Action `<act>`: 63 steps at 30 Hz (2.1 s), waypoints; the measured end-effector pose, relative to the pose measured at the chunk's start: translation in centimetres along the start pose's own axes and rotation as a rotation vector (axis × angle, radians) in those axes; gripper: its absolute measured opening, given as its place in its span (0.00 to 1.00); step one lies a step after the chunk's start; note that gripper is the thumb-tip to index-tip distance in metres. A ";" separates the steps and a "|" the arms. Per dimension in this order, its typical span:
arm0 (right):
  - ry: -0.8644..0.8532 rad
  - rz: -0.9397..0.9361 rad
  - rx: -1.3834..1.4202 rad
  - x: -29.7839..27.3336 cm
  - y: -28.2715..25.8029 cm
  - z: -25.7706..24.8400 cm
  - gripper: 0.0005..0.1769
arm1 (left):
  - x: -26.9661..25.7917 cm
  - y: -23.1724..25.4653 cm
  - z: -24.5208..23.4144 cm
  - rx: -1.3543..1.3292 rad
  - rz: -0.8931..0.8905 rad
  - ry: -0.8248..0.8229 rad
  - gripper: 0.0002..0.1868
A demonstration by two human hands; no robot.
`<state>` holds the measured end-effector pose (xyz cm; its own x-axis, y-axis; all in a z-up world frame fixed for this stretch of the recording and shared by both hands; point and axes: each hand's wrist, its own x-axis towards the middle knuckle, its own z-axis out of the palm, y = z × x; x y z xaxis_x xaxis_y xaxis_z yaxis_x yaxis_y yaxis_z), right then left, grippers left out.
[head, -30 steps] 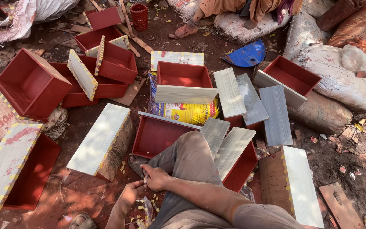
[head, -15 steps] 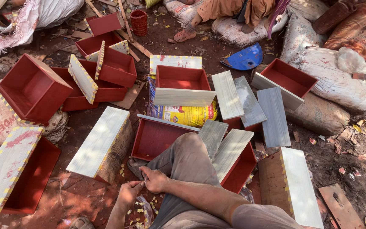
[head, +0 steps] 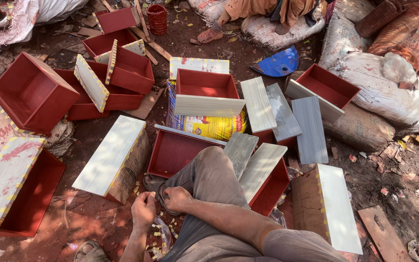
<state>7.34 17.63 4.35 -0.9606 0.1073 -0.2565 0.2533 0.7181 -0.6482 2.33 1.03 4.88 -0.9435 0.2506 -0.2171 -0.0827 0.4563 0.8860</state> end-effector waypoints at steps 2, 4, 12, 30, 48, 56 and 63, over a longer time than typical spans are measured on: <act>-0.043 0.046 -0.058 0.3 -0.1 -0.5 0.26 | 1.1 0.4 -1.2 -0.044 -0.049 0.132 0.16; -0.079 0.086 0.030 0.0 -0.5 -0.9 0.27 | 1.9 0.3 -2.4 -0.021 -0.059 0.195 0.15; -0.007 -0.073 0.127 -0.5 -1.0 -0.3 0.24 | 1.1 -3.1 0.5 0.158 0.179 -0.060 0.15; -0.098 -0.012 0.012 -0.9 -2.0 -0.5 0.19 | 0.1 0.3 -1.6 0.605 -0.238 -0.104 0.35; -0.058 -0.004 0.222 -2.7 -4.5 -2.1 0.30 | -0.7 -1.3 -0.3 0.496 -0.043 -0.390 0.20; -0.217 -0.204 0.876 0.5 -5.2 -3.4 0.26 | -1.4 4.5 -2.2 -0.310 -0.062 -0.332 0.47; -0.261 -0.082 0.850 1.7 -8.1 -6.3 0.46 | -1.9 8.2 -2.8 -0.842 -0.090 -0.303 0.56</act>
<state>2.98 16.30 13.67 -0.9490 -0.1568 -0.2734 0.2837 -0.0469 -0.9578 2.58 1.89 13.76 -0.8066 0.5133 -0.2930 -0.4723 -0.2617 0.8417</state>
